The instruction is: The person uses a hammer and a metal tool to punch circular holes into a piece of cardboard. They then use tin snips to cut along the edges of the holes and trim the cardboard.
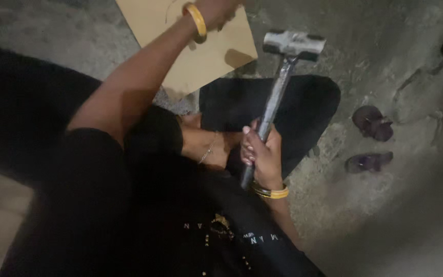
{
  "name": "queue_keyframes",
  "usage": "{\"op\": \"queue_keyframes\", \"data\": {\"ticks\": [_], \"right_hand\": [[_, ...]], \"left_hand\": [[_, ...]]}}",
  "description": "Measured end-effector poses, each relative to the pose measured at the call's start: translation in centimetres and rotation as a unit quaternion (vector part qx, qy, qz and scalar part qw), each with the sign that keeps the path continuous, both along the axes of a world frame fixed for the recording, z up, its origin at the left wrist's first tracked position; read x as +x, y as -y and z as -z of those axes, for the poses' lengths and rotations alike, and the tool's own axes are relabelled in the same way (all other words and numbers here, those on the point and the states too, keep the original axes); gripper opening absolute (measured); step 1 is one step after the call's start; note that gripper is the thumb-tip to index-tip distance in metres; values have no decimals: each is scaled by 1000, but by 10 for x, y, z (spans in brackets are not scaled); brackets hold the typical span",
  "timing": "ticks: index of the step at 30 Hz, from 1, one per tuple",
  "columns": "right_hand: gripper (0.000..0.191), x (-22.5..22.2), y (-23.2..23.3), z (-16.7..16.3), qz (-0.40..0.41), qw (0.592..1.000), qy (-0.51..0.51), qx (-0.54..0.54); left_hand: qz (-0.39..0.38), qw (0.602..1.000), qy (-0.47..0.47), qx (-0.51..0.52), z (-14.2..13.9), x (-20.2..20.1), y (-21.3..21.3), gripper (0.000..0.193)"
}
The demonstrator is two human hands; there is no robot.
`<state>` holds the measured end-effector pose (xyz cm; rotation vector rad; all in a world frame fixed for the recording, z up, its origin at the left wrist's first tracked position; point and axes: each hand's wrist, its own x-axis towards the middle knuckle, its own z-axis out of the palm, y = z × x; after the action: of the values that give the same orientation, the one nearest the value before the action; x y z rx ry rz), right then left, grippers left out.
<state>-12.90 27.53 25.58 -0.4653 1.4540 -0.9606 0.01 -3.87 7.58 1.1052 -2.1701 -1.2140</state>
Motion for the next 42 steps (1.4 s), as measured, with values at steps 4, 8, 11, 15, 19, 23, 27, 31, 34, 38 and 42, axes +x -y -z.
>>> {"op": "queue_keyframes", "data": {"ticks": [4,8,11,15,19,23,27,31,34,38,42], "right_hand": [[14,-2,-5,13,1,996,91,5],[15,-1,-5,16,6,996,77,41],[15,-6,-3,5,-8,999,39,-13],[13,-26,18,-30,-23,980,-84,-178],[13,-66,50,-102,68,827,-316,-461],[15,-93,70,-164,203,620,-496,-573],[17,-54,74,-138,238,545,-578,-559],[19,12,52,-42,-184,798,-529,-223],[21,9,16,-7,-134,923,-337,-125],[15,-10,-14,8,-15,999,-25,-37],[14,-11,-18,14,13,999,47,3]], "left_hand": [[22,979,-76,186,8,20,8,32],[-57,849,-356,385,18,21,-5,29],[-24,871,-325,367,11,10,-13,29],[-51,944,-138,296,-10,-3,-27,30],[6,985,-114,131,-26,-7,-44,32],[69,994,-83,15,-32,-3,-49,45],[78,994,-80,-8,-25,2,-46,50],[33,988,-148,-28,-11,0,-48,42],[-70,971,-225,32,-4,-4,-48,32],[-95,887,-320,319,-1,-3,-29,40],[-89,808,-446,374,-7,8,-18,46]]}}
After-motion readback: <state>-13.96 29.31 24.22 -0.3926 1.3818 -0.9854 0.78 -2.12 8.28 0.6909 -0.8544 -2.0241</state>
